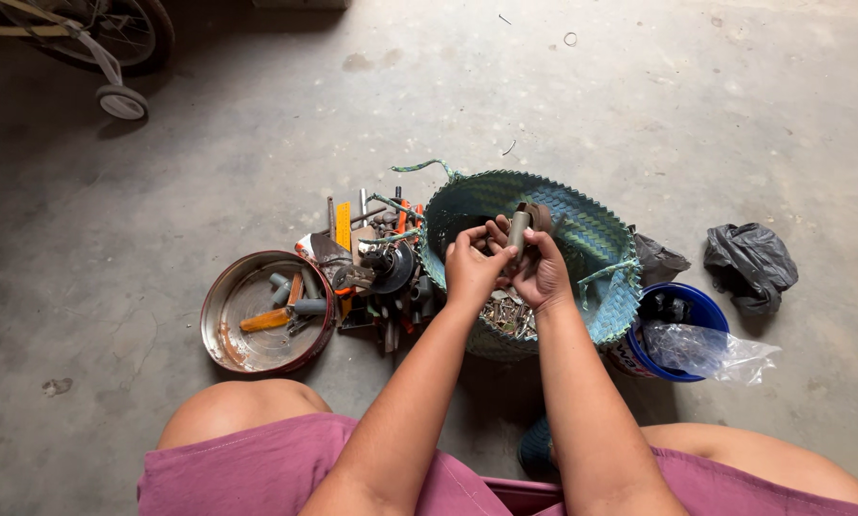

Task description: The person sits on the floor and sorts small metal parts from a woven basket into a metal tray and a black plastic bag. They handle various items including bolts, washers, and small metal pieces, placing them into separate containers.

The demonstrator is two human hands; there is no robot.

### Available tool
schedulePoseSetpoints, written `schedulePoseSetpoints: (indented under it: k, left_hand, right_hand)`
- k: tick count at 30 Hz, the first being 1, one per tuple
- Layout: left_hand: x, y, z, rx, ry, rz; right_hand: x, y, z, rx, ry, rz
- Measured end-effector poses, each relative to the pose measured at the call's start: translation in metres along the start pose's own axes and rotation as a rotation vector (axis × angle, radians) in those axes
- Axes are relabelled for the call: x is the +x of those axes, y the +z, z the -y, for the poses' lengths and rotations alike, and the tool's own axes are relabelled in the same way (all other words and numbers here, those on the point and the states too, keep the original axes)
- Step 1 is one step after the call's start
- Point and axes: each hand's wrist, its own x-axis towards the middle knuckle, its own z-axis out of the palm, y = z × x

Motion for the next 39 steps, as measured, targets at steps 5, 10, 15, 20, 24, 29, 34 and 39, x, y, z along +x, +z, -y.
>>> schedulePoseSetpoints:
  k: [5, 10, 15, 20, 24, 29, 34, 39]
  left_hand:
    - [-0.004, -0.004, -0.007, 0.287, 0.114, 0.004]
    - [0.006, -0.016, -0.003, -0.036, -0.149, 0.141]
    - [0.024, -0.035, -0.005, -0.363, -0.354, 0.224]
    - [0.023, -0.053, -0.024, -0.341, -0.298, 0.187]
    - [0.024, -0.062, -0.033, -0.192, -0.215, 0.114]
    - [0.031, -0.073, -0.03, -0.252, -0.089, 0.078]
    - [0.034, -0.089, -0.036, -0.045, -0.105, 0.141]
    - [0.035, -0.109, -0.046, 0.134, 0.043, 0.133]
  right_hand:
    - [-0.002, 0.006, -0.006, 0.005, 0.071, 0.1]
    - [-0.007, 0.017, -0.009, 0.026, 0.035, 0.067]
    - [-0.009, 0.019, -0.008, 0.151, 0.058, 0.127]
    - [-0.008, 0.02, -0.009, 0.244, 0.105, 0.198]
    - [-0.007, 0.023, -0.01, 0.181, 0.138, 0.164]
    - [-0.005, 0.026, -0.016, 0.139, 0.238, 0.226]
    - [0.0, 0.027, -0.027, -0.014, 0.355, 0.276]
    - [0.017, 0.017, -0.045, -0.25, 0.484, 0.239]
